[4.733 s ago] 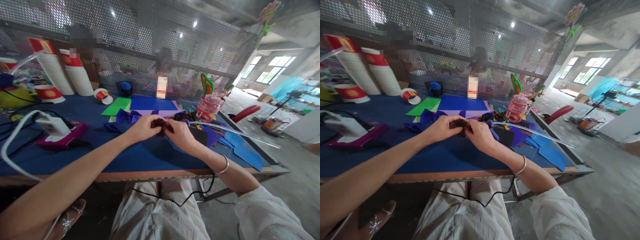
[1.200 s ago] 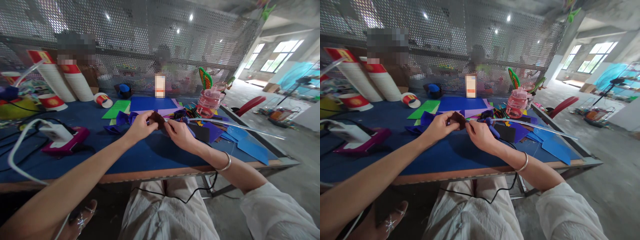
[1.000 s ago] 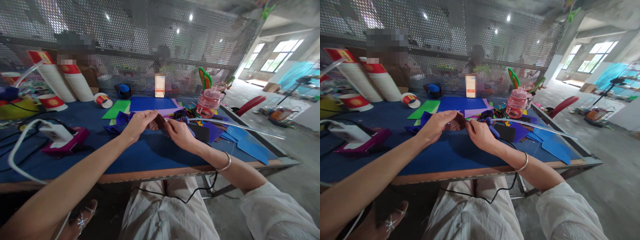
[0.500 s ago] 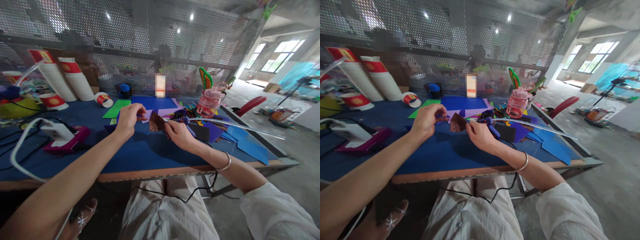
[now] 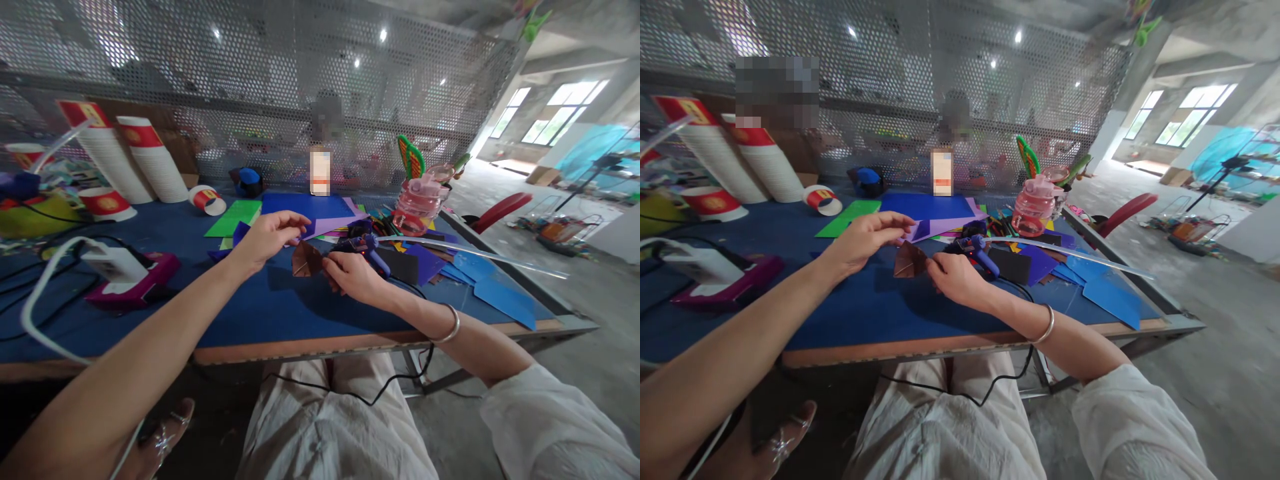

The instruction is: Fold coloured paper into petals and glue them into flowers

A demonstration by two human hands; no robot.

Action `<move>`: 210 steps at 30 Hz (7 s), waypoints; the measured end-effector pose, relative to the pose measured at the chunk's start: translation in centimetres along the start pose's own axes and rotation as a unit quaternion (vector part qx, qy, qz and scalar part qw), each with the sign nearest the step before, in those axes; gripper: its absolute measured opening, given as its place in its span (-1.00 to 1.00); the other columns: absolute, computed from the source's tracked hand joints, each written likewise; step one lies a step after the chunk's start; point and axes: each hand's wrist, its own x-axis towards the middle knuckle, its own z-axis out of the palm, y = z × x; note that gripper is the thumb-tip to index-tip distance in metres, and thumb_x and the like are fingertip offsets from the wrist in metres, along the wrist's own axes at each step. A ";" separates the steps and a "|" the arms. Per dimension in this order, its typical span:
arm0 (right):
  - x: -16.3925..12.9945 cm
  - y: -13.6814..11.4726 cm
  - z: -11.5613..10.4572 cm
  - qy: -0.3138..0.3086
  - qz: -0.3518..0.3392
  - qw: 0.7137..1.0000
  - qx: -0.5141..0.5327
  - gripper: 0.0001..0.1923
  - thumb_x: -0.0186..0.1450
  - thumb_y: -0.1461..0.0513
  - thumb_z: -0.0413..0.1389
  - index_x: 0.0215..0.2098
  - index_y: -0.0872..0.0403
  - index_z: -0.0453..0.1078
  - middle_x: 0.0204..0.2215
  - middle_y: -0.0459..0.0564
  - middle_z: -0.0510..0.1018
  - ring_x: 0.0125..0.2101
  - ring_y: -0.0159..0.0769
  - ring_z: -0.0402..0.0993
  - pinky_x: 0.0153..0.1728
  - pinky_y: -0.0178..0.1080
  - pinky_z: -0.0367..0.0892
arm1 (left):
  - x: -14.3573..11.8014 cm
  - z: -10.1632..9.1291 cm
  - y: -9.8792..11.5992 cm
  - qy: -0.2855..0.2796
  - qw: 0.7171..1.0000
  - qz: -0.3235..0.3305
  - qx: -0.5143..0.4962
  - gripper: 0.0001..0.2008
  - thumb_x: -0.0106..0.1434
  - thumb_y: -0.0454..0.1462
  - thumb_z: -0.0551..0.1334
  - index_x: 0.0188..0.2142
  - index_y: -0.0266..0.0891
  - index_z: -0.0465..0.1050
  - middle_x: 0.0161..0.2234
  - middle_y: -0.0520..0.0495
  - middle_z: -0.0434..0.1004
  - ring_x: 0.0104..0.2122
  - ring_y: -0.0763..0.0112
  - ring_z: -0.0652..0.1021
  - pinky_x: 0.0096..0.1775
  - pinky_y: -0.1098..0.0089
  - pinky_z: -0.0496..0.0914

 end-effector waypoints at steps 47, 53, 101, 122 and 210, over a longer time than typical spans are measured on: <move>-0.9 -0.2 0.6 -0.026 -0.094 0.984 -0.149 -0.76 0.47 0.25 0.02 -0.30 0.10 0.48 -0.45 -0.08 0.52 -0.44 -0.40 0.36 -0.37 -0.33 0.08 | 11.5 5.0 0.0 0.009 0.989 -0.040 0.145 -0.89 0.24 -0.43 0.29 -0.31 -0.36 0.63 -0.49 -0.06 0.60 -0.48 0.37 0.65 -0.37 0.42 0.55; -0.7 0.0 0.6 -0.024 -0.107 0.981 -0.157 -0.78 0.47 0.28 0.03 -0.14 0.09 0.54 -0.36 -0.04 0.63 -0.35 -0.35 0.48 -0.31 -0.33 0.17 | 11.1 4.2 0.5 0.010 0.989 -0.034 0.141 -0.89 0.10 -0.44 0.37 -0.53 -0.34 0.53 -0.62 -0.01 0.49 -0.54 0.38 0.58 -0.35 0.37 0.53; -0.7 0.0 1.3 -0.014 0.008 0.999 0.029 -0.76 0.39 0.28 0.04 -0.44 0.01 0.17 -0.66 -0.26 0.30 -0.67 -0.47 0.32 -0.62 -0.39 0.18 | -2.7 -0.5 2.3 -0.305 0.903 0.030 0.301 -0.76 0.20 -0.11 0.29 -0.49 -0.17 0.57 -0.58 0.01 0.52 -0.54 0.38 0.48 -0.44 0.40 0.25; -0.4 0.7 1.0 0.028 0.000 0.994 0.101 -0.89 0.30 0.23 0.16 -0.20 0.03 0.35 -0.60 -0.24 0.46 -0.62 -0.38 0.48 -0.54 -0.34 0.35 | 3.8 -4.5 -1.8 0.057 0.890 0.007 0.452 -0.86 0.05 -0.30 0.31 -0.57 -0.15 0.38 -0.51 -0.05 0.55 -0.39 0.23 0.57 -0.30 0.35 0.35; 0.4 1.2 0.4 0.103 -0.034 0.992 0.067 -0.89 0.31 0.24 0.14 -0.19 0.06 0.42 -0.58 -0.18 0.51 -0.57 -0.34 0.52 -0.53 -0.32 0.39 | -2.7 1.8 -1.3 -0.061 0.986 0.115 0.108 -0.74 0.17 -0.14 0.37 -0.21 -0.24 0.51 -0.22 -0.12 0.66 -0.20 0.23 0.65 -0.10 0.24 0.56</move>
